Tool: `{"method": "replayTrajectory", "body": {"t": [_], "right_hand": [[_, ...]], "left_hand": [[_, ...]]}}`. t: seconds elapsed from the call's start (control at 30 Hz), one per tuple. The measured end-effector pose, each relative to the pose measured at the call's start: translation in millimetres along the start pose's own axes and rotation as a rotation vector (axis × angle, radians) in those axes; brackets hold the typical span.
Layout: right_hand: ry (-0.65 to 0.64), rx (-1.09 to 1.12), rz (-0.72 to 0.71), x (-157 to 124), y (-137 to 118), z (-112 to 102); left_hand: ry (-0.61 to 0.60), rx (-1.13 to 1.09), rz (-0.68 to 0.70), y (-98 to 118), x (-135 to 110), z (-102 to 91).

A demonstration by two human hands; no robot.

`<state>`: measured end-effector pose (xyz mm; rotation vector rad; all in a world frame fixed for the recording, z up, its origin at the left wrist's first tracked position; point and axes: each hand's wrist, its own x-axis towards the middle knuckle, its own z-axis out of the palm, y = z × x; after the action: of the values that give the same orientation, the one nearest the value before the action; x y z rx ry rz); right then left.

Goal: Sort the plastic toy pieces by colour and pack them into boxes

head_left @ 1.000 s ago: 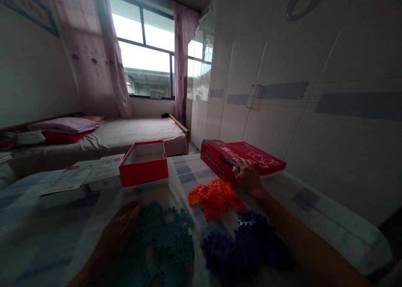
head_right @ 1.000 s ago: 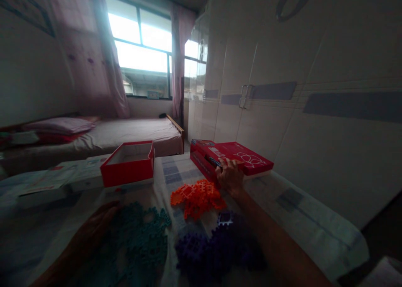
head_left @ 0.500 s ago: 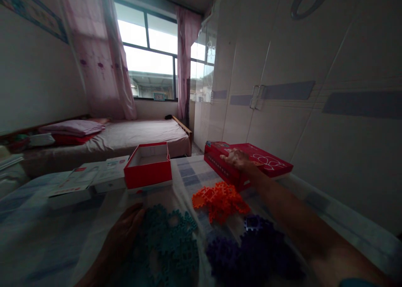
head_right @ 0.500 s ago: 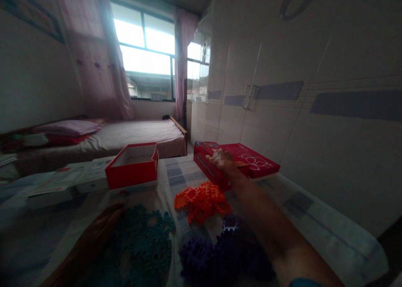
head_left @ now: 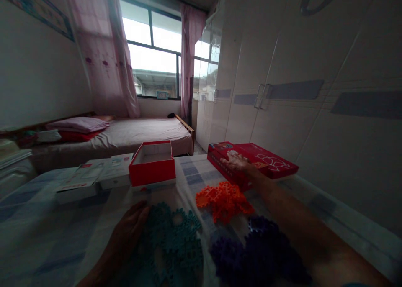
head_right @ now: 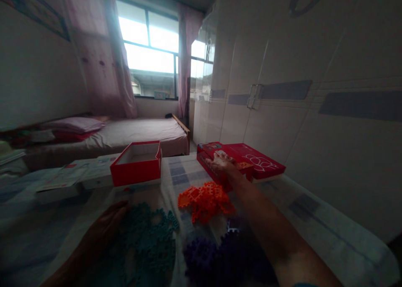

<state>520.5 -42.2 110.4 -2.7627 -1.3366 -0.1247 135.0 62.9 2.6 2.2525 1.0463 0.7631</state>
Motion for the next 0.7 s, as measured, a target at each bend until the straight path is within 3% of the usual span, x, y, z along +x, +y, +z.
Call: {"method": "replayTrajectory", "body": {"t": [0.13, 0.23, 0.43, 0.7], "right_hand": [[-0.112, 0.016, -0.063, -19, 25, -6], [-0.026, -0.005, -0.041, -38, 36, 1], [0.16, -0.053, 0.093, -48, 14, 26], [0.147, -0.065, 0.165, -46, 2, 23]], "left_hand": [[-0.004, 0.008, -0.016, -1, 1, 1.3], [0.002, 0.009, 0.001, -3, 1, 3.1], [0.002, 0.021, 0.005, -6, 2, 3.0], [-0.001, 0.031, 0.029, -3, 1, 2.0]]}}
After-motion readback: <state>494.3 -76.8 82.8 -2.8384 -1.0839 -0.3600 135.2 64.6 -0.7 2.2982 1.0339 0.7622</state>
